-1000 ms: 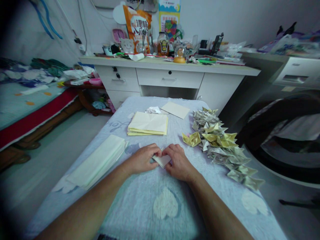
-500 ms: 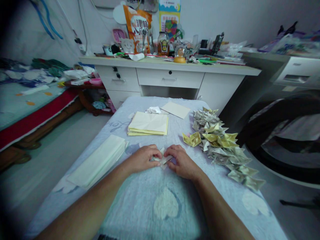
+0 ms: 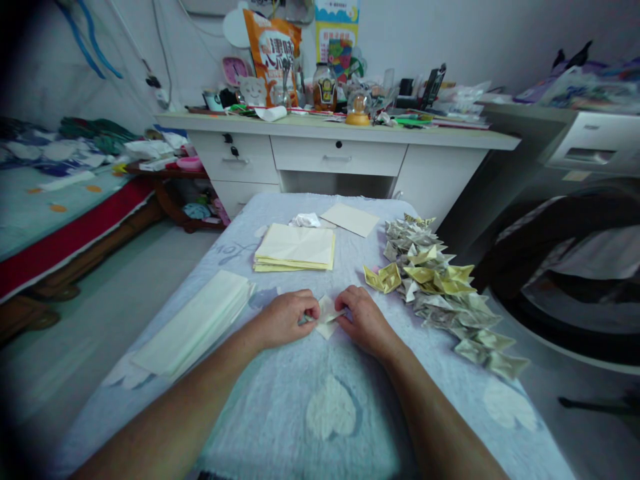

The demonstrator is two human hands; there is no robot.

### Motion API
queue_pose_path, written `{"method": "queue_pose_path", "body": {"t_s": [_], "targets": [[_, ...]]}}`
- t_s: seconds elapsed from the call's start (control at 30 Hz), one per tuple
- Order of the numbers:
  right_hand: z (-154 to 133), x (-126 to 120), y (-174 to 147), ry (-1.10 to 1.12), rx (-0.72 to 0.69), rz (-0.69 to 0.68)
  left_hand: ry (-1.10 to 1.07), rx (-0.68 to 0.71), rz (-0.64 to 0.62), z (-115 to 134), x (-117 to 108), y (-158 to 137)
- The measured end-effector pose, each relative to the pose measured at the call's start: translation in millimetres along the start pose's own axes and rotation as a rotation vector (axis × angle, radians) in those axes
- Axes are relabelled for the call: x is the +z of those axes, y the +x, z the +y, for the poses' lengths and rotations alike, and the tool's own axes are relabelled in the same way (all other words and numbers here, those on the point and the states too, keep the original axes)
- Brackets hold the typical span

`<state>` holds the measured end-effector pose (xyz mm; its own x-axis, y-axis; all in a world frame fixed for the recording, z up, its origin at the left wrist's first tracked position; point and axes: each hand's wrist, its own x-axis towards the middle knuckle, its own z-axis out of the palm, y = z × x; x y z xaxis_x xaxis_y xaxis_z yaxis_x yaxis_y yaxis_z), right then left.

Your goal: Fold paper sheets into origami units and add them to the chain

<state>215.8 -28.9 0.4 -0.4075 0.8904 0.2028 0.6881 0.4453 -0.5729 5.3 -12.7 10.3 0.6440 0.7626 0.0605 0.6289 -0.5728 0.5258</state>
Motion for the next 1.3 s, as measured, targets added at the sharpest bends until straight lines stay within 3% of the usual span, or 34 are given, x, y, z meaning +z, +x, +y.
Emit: {"method": "queue_pose_path", "body": {"t_s": [0.53, 1.3], "targets": [[5, -1, -1, -0.014, 0.004, -0.019, -0.005, -0.037, 0.016, -5, 0, 1], [-2, 5, 0, -0.155, 0.170, -0.010, -0.007, -0.113, 0.044, -14, 2, 2]]}}
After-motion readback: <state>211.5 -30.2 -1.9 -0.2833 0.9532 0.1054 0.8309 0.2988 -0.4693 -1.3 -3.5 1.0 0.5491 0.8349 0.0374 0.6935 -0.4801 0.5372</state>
